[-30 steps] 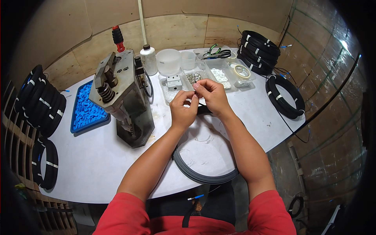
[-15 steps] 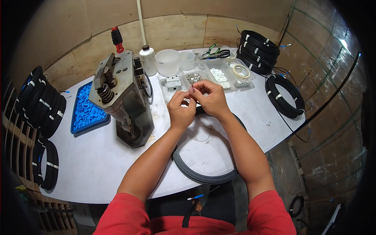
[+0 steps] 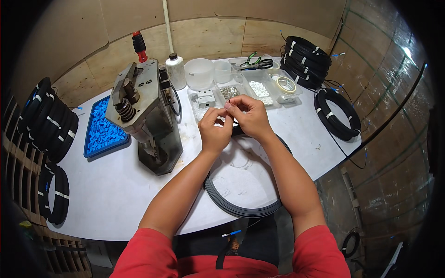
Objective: Manually attaching small white connectors to the ends of a coiled black cable at a workshop table.
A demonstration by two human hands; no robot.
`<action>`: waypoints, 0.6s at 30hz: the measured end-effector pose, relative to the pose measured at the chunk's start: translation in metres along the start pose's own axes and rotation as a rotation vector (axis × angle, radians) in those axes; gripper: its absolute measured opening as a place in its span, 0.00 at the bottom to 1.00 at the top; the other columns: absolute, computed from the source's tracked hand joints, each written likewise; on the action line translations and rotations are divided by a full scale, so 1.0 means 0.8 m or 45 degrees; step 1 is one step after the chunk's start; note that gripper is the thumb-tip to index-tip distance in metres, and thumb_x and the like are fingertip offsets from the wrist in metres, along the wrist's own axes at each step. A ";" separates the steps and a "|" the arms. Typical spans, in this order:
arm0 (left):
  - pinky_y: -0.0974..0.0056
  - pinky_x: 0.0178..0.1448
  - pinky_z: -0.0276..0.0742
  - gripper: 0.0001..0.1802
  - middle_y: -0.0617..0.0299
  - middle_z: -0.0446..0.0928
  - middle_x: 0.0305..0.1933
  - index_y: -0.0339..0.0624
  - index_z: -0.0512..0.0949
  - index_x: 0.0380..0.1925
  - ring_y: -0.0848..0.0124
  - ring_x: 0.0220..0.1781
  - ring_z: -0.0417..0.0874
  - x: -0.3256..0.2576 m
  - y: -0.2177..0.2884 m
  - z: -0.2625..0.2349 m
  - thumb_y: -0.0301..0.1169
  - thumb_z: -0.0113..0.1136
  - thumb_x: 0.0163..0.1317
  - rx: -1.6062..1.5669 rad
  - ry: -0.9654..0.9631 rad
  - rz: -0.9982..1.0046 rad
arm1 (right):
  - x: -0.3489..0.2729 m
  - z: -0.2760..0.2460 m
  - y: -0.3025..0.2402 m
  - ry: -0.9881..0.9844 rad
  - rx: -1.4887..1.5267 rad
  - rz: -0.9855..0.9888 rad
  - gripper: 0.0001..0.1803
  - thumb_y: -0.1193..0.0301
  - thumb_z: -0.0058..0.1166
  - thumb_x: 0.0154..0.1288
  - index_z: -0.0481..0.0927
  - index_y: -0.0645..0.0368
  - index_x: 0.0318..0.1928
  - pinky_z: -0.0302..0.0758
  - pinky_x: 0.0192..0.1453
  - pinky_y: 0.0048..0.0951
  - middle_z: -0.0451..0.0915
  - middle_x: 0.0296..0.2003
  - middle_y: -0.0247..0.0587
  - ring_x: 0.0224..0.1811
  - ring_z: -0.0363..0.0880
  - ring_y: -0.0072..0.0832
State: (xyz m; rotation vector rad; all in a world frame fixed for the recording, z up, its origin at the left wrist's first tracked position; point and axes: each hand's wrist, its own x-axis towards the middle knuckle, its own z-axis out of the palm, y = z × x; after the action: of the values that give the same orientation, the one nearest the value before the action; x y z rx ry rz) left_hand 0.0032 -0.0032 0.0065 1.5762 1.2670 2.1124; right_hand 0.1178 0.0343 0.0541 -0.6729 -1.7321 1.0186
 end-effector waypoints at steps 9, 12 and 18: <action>0.72 0.30 0.76 0.06 0.62 0.76 0.30 0.34 0.77 0.26 0.77 0.28 0.79 0.000 -0.004 0.001 0.23 0.64 0.58 0.014 0.010 0.010 | 0.003 -0.002 0.009 -0.058 0.131 0.076 0.07 0.72 0.61 0.65 0.82 0.65 0.38 0.74 0.39 0.19 0.82 0.30 0.32 0.33 0.76 0.15; 0.72 0.30 0.75 0.07 0.62 0.75 0.29 0.34 0.76 0.25 0.77 0.28 0.79 -0.001 -0.003 0.000 0.22 0.64 0.58 0.003 0.003 -0.007 | 0.003 0.000 0.006 -0.029 0.179 0.089 0.07 0.72 0.61 0.65 0.82 0.64 0.39 0.74 0.39 0.19 0.82 0.31 0.32 0.33 0.75 0.15; 0.72 0.31 0.76 0.07 0.63 0.74 0.29 0.34 0.75 0.25 0.77 0.27 0.79 -0.001 -0.006 0.000 0.22 0.65 0.58 -0.024 -0.004 -0.002 | 0.004 -0.001 0.001 -0.029 0.201 0.117 0.07 0.72 0.61 0.65 0.82 0.64 0.38 0.73 0.39 0.19 0.80 0.30 0.30 0.32 0.74 0.15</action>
State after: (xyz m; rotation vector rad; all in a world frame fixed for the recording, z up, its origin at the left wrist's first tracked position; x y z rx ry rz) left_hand 0.0020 -0.0006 0.0029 1.5699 1.2437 2.1132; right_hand 0.1176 0.0377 0.0548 -0.6461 -1.6328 1.2173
